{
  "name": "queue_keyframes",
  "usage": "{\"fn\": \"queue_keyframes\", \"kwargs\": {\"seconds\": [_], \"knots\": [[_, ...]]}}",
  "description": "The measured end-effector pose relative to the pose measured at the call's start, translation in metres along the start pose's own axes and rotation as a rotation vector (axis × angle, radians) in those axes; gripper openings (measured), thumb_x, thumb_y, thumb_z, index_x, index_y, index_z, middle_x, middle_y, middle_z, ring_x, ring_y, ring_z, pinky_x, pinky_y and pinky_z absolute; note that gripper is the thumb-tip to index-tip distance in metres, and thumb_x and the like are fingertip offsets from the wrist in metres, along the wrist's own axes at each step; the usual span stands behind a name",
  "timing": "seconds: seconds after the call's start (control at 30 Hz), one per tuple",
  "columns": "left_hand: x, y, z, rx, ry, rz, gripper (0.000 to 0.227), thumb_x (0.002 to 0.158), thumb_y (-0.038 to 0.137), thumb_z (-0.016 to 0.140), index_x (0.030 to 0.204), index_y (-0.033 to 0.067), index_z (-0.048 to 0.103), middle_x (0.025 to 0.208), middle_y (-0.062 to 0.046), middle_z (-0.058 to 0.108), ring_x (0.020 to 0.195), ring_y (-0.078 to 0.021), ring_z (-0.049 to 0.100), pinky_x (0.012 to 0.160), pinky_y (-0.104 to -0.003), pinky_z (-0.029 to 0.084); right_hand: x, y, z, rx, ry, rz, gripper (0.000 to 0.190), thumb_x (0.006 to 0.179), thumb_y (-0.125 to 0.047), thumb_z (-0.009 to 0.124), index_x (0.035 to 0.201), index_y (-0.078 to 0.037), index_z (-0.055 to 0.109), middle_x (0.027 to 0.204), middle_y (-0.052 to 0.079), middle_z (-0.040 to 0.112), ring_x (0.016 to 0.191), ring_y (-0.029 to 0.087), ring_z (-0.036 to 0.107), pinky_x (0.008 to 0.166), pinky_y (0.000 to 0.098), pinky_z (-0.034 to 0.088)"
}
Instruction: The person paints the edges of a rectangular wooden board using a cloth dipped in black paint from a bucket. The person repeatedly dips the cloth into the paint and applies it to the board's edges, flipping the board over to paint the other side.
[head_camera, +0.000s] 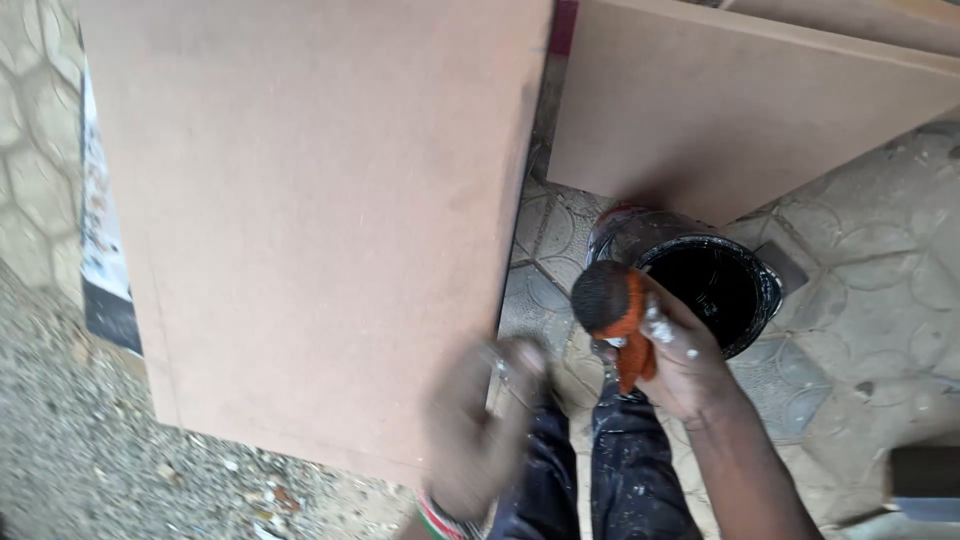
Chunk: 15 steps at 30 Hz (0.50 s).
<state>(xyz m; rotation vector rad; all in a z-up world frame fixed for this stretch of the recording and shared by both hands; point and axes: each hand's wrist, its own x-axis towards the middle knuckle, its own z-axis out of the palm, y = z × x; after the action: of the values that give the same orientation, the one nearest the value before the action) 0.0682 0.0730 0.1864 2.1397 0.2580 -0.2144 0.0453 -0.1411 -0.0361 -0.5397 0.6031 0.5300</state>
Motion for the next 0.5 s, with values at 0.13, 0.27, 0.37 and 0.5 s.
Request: {"fn": "queue_keyframes", "kwargs": {"seconds": [0.13, 0.27, 0.37, 0.5], "knots": [[0.118, -0.016, -0.043, 0.440, 0.221, 0.333, 0.037, 0.123, 0.025, 0.064, 0.146, -0.0034, 0.067, 0.147, -0.024, 0.069, 0.148, -0.0460, 0.057, 0.132, -0.056, 0.046, -0.001, 0.016, 0.062, 0.031, 0.024, -0.117, 0.067, 0.098, -0.022, 0.091, 0.162, -0.016, 0.072, 0.138, 0.010, 0.082, 0.095, 0.025, 0.076, 0.063, 0.0402, 0.060], [0.153, -0.058, -0.046, 0.803, 0.390, 0.186, 0.096, 0.119, 0.066, 0.067, 0.185, 0.0019, 0.042, 0.192, -0.029, 0.039, 0.183, -0.0499, 0.031, 0.148, -0.067, 0.026, -0.029, 0.039, 0.102, -0.528, 0.178, -0.332, 0.045, 0.102, -0.009, 0.076, 0.146, 0.002, 0.073, 0.148, 0.021, 0.081, 0.139, 0.029, 0.079, 0.119, 0.0396, 0.065], [0.157, -0.061, -0.046, 0.860, 0.406, 0.250, 0.095, 0.118, 0.064, 0.068, 0.184, -0.0007, 0.044, 0.191, -0.030, 0.043, 0.181, -0.0516, 0.034, 0.150, -0.066, 0.028, -0.023, 0.061, 0.108, -0.679, 0.168, -0.499, 0.039, 0.103, -0.007, 0.070, 0.140, 0.001, 0.079, 0.137, 0.016, 0.081, 0.134, 0.026, 0.079, 0.116, 0.0367, 0.063], [0.152, -0.061, -0.047, 0.899, 0.378, 0.268, 0.103, 0.114, 0.065, 0.069, 0.183, -0.0058, 0.042, 0.189, -0.035, 0.043, 0.180, -0.0550, 0.036, 0.148, -0.066, 0.028, 0.040, 0.002, 0.148, -0.834, 0.213, -0.652, 0.028, 0.113, -0.008, 0.069, 0.139, -0.005, 0.077, 0.140, 0.013, 0.086, 0.126, 0.024, 0.084, 0.111, 0.0363, 0.068]]}}
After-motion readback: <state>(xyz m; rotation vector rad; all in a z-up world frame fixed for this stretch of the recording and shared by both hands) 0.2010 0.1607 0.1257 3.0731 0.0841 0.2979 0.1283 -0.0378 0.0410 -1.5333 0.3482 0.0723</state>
